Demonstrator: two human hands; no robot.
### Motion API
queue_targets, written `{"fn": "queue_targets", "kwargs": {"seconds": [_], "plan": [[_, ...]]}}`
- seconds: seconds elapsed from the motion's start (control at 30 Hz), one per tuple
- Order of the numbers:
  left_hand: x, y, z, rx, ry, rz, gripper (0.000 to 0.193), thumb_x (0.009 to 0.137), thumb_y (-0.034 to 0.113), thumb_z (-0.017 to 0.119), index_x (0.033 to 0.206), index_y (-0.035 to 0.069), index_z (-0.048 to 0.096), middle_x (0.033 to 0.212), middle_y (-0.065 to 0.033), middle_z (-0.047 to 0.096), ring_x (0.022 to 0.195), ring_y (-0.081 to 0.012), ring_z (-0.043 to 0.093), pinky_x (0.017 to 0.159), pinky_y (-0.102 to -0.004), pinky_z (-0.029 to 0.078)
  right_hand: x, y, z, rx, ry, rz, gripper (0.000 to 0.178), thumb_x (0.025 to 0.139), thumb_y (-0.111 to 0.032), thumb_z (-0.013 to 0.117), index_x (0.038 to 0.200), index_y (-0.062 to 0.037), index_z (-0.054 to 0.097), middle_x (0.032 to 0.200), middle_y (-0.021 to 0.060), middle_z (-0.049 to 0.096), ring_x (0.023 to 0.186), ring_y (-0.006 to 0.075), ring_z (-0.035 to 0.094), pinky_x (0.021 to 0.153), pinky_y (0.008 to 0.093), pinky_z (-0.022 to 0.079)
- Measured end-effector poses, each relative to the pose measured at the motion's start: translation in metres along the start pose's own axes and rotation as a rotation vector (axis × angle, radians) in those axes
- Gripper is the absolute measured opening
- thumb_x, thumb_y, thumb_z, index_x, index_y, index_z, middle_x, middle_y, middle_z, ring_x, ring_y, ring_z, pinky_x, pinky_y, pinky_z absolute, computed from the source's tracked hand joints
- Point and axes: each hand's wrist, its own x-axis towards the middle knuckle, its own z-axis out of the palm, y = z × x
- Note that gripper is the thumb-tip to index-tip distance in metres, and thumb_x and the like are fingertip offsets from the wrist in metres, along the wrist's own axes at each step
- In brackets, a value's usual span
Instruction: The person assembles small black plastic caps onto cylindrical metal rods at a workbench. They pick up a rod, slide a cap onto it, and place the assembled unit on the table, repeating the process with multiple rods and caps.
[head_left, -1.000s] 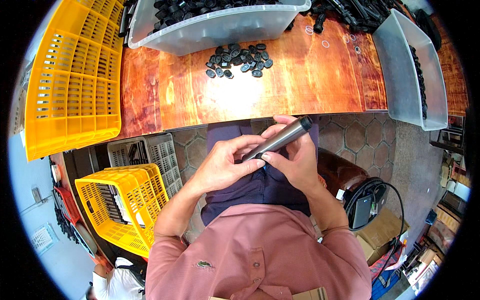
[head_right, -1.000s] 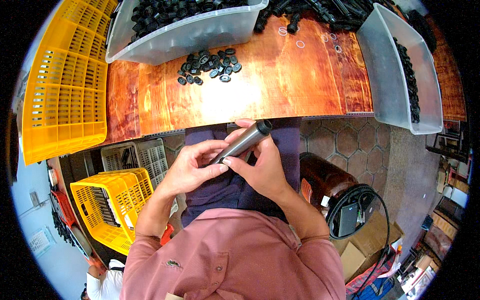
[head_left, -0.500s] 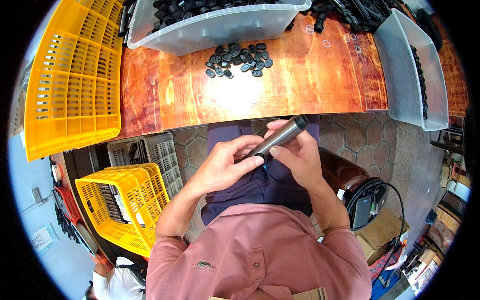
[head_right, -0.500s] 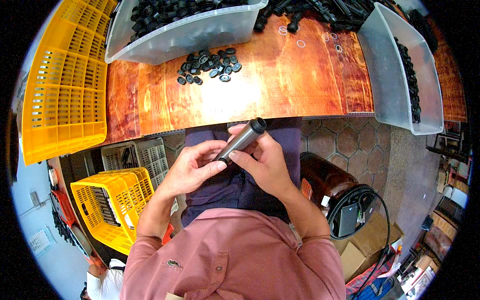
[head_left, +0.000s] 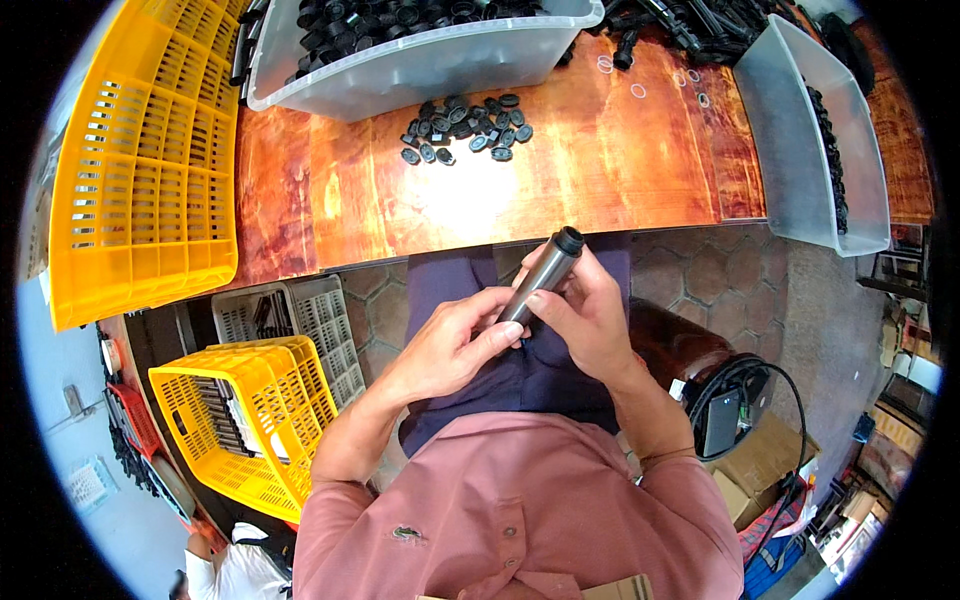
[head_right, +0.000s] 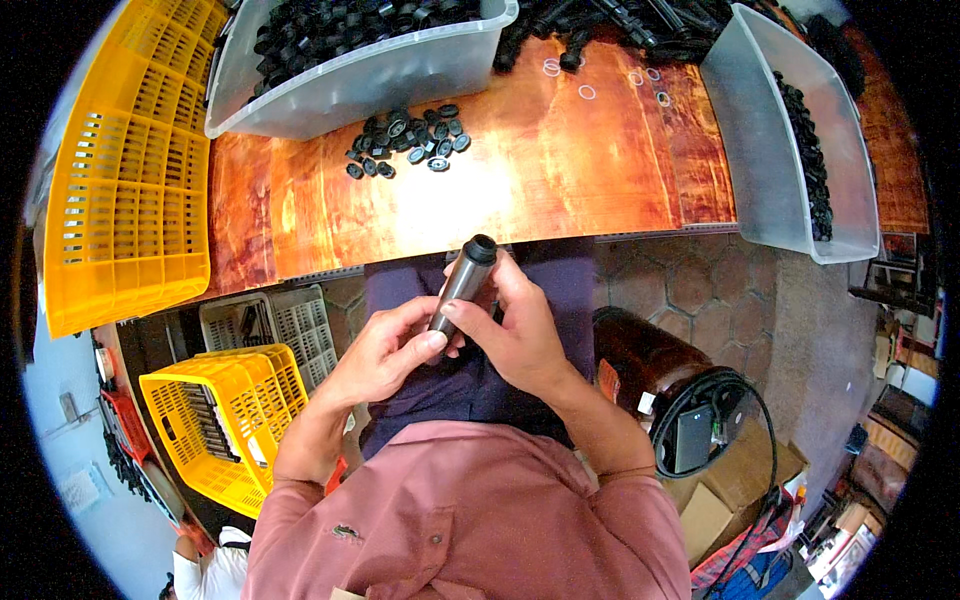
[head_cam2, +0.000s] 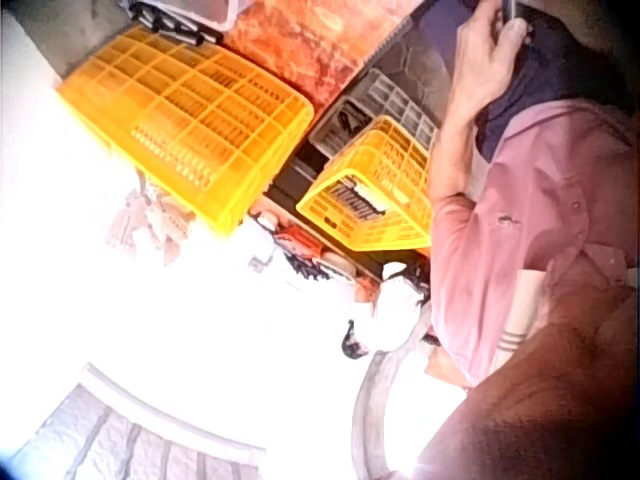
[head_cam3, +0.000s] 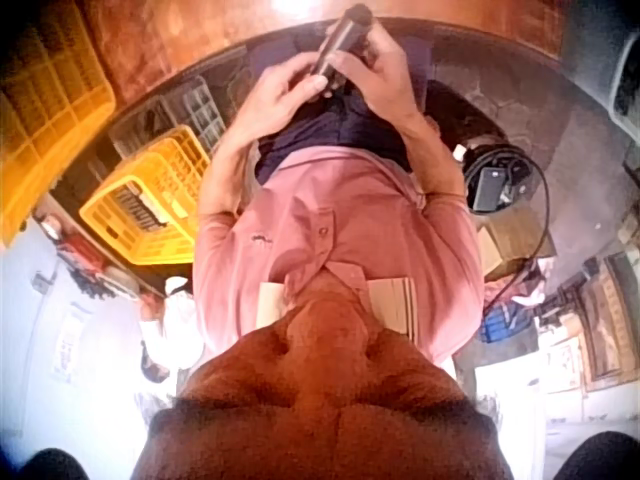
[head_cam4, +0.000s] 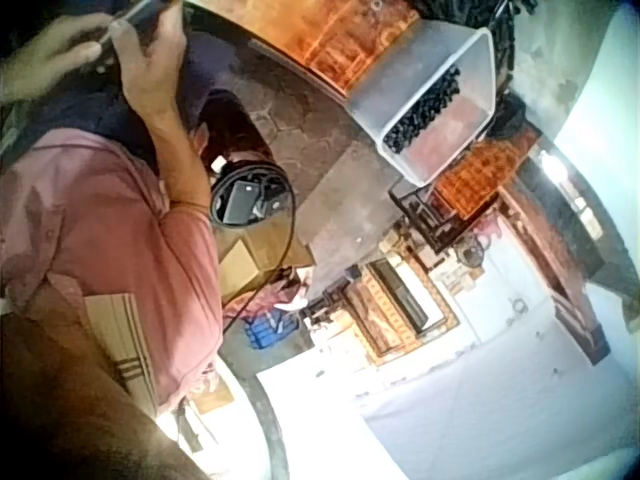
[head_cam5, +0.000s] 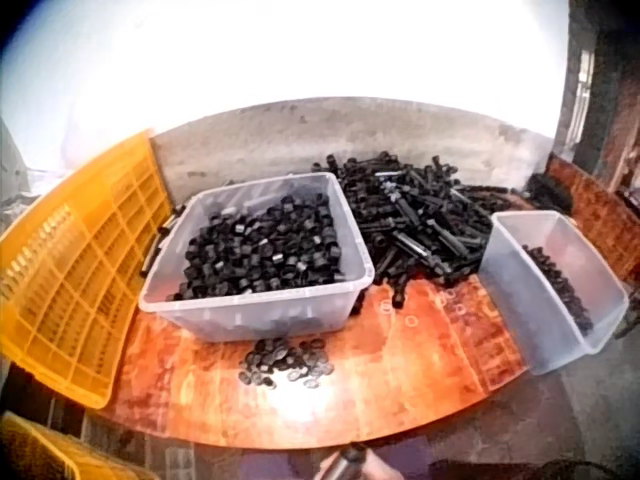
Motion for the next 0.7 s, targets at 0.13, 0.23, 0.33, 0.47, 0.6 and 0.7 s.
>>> {"fn": "queue_targets", "kwargs": {"seconds": [0.13,0.23,0.33,0.47,0.6,0.7], "plan": [[-0.002,0.0,0.006,0.064,0.027,0.015,0.033,0.101,0.023,0.055,0.126,0.001,0.056,0.092,-0.0051,0.067,0.081,-0.0111,0.063,0.072,-0.026,0.05,0.0,-0.008,0.005,-0.007,0.01,0.035,0.03,0.093,-0.016,0.067,0.116,-0.0009,0.055,0.091,0.0029,0.061,0.078,0.0077,0.057,0.073,0.026,0.048],[-0.002,-0.001,0.011,-0.005,0.041,0.001,0.032,0.101,0.022,0.055,0.125,0.0,0.057,0.089,-0.0048,0.067,0.077,-0.0108,0.062,0.069,-0.026,0.05,-0.001,-0.003,0.003,0.042,0.033,0.037,0.03,0.093,-0.015,0.066,0.117,-0.0009,0.053,0.097,0.0043,0.061,0.086,0.0098,0.057,0.079,0.0272,0.048],[-0.002,-0.003,0.013,-0.067,0.048,0.018,0.032,0.101,0.022,0.056,0.123,-0.001,0.057,0.088,-0.0049,0.066,0.074,-0.0107,0.061,0.067,-0.026,0.05,0.0,-0.006,0.002,0.112,0.025,0.056,0.029,0.093,-0.012,0.065,0.116,-0.0015,0.052,0.103,0.006,0.06,0.093,0.0122,0.058,0.084,0.0287,0.048],[0.0,-0.002,0.017,-0.074,0.067,0.013,0.034,0.097,0.02,0.061,0.124,-0.002,0.059,0.08,-0.0054,0.065,0.069,-0.0102,0.063,0.064,-0.0274,0.051,0.007,-0.011,0.003,0.269,0.117,-0.046,0.027,0.092,-0.007,0.063,0.116,-0.0022,0.052,0.104,0.0093,0.062,0.092,0.0157,0.062,0.085,0.0322,0.052],[0.001,-0.013,0.03,-0.056,0.093,0.02,0.035,0.097,0.021,0.063,0.124,-0.001,0.06,0.078,-0.0041,0.064,0.068,-0.0099,0.062,0.063,-0.0268,0.05,0.023,-0.024,0.005,0.661,0.193,0.035,0.018,0.097,-0.014,0.058,0.112,-0.0035,0.053,0.087,0.0086,0.06,0.067,0.0145,0.058,0.062,0.0281,0.049],[0.002,-0.013,0.03,-0.073,0.086,-0.013,0.034,0.098,0.02,0.063,0.123,-0.002,0.06,0.083,-0.0036,0.065,0.071,-0.0096,0.061,0.065,-0.0257,0.05,0.025,-0.023,0.012,0.708,0.268,0.035,0.014,0.1,-0.015,0.055,0.109,-0.0044,0.053,0.073,0.0047,0.056,0.05,0.0101,0.049,0.047,0.023,0.04]]}}
